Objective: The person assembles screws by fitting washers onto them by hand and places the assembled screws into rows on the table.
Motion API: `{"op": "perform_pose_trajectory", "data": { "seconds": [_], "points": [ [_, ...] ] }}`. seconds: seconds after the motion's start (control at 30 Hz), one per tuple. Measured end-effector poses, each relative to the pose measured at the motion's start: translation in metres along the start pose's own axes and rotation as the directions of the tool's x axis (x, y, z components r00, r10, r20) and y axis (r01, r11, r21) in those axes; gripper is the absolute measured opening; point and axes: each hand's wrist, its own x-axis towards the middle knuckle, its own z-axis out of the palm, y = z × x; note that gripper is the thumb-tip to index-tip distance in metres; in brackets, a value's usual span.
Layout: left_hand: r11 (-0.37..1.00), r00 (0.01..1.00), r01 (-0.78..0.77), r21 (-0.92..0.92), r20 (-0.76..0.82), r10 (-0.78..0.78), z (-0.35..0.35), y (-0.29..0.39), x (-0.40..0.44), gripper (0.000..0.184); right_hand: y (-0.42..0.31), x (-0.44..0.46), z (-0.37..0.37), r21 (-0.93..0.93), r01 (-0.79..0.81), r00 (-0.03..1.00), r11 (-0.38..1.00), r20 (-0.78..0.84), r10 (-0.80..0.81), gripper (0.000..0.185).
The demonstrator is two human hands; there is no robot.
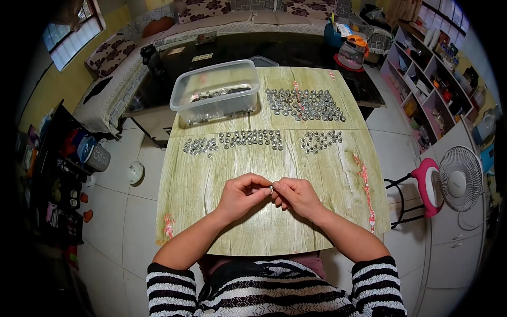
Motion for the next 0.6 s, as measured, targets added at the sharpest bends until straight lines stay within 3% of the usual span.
{"op": "perform_pose_trajectory", "data": {
  "seconds": [0.33,0.43,0.6],
  "points": [
    [1.000,1.000,0.017,0.003,0.001,-0.017,0.0000,0.0013,0.0004,0.013,-0.0021,-0.0002,0.0012,0.072,0.066,0.998,0.995,0.018,-0.067,0.024],
    [1.000,1.000,0.009,-0.021,0.006,-0.009,0.0006,0.0016,-0.0002,0.013,-0.0010,-0.0006,0.0016,0.043,0.016,1.000,0.999,0.006,-0.016,0.026],
    [0.999,1.000,0.022,-0.024,0.011,-0.022,-0.0008,-0.0003,-0.0004,0.013,0.0036,0.0007,0.0009,-0.061,0.072,0.997,0.996,0.001,-0.072,0.028]
  ]
}}
